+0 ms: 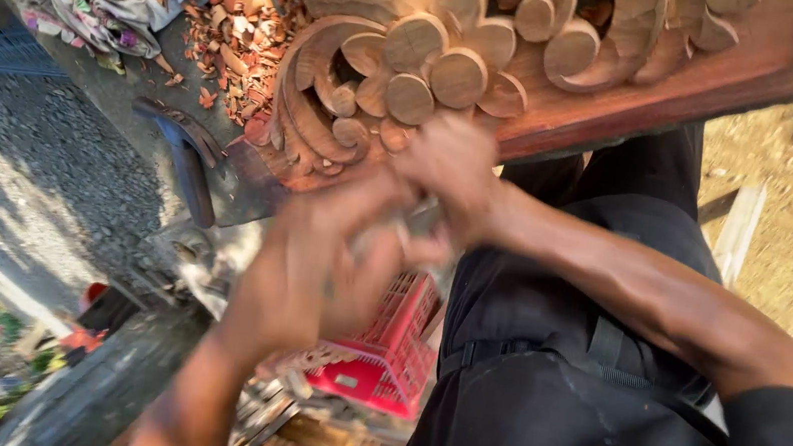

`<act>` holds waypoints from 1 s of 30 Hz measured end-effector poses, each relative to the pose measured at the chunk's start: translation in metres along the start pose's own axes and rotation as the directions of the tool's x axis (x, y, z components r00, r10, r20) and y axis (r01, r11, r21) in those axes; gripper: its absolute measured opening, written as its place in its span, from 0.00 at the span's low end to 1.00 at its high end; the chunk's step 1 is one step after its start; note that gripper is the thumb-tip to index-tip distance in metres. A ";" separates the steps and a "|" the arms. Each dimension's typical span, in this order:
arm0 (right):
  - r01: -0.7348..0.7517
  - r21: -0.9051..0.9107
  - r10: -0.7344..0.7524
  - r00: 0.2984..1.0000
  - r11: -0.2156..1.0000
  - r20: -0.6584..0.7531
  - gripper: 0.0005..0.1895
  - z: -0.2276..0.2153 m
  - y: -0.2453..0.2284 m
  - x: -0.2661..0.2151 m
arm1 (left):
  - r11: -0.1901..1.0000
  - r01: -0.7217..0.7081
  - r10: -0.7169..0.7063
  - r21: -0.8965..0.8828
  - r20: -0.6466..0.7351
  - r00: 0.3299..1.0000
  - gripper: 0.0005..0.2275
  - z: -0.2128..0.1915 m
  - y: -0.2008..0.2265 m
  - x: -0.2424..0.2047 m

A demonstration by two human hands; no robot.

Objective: Carving a floral design into a piece of wood using a chisel and hammer.

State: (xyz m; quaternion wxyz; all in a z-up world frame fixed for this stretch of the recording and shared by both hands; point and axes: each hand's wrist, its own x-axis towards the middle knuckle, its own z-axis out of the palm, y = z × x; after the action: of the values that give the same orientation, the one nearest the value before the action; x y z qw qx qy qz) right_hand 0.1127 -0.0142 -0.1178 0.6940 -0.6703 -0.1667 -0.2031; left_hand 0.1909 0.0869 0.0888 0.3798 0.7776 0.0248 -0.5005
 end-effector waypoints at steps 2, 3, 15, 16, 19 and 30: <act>0.103 -0.050 -0.094 0.983 0.993 0.156 0.27 -0.021 -0.039 0.000 | 0.926 -0.232 0.238 0.299 0.019 0.971 0.12 0.011 -0.023 -0.036; 0.101 -0.035 -0.093 0.978 0.994 0.187 0.27 -0.025 -0.052 -0.004 | 0.935 -0.224 0.234 0.273 -0.002 0.972 0.12 0.020 -0.034 -0.049; -0.153 -0.055 0.079 0.153 0.987 0.985 0.33 -0.009 -0.036 0.036 | 0.677 -0.427 0.036 -0.600 -0.552 0.833 0.14 0.158 -0.155 -0.053; -0.092 0.018 -0.002 0.174 0.996 0.985 0.32 -0.005 -0.029 0.040 | 0.527 -0.436 -0.058 -0.730 -0.542 0.838 0.14 0.170 -0.158 -0.044; -0.023 0.121 -0.117 0.136 0.992 0.984 0.29 0.002 -0.014 0.049 | 0.295 -0.481 -0.194 -0.826 -0.545 0.816 0.13 0.189 -0.153 -0.024; -0.083 0.238 -0.229 0.105 0.968 0.968 0.24 -0.008 0.016 0.048 | 0.333 -0.473 -0.389 -0.816 -0.575 0.719 0.07 0.193 -0.126 -0.006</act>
State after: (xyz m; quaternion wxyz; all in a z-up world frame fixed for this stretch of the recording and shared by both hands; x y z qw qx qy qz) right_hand 0.1619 -0.0242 -0.1076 0.4668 -0.5379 -0.6424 0.2829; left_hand -0.0116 0.0596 -0.0184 0.7294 0.5330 0.4262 -0.0477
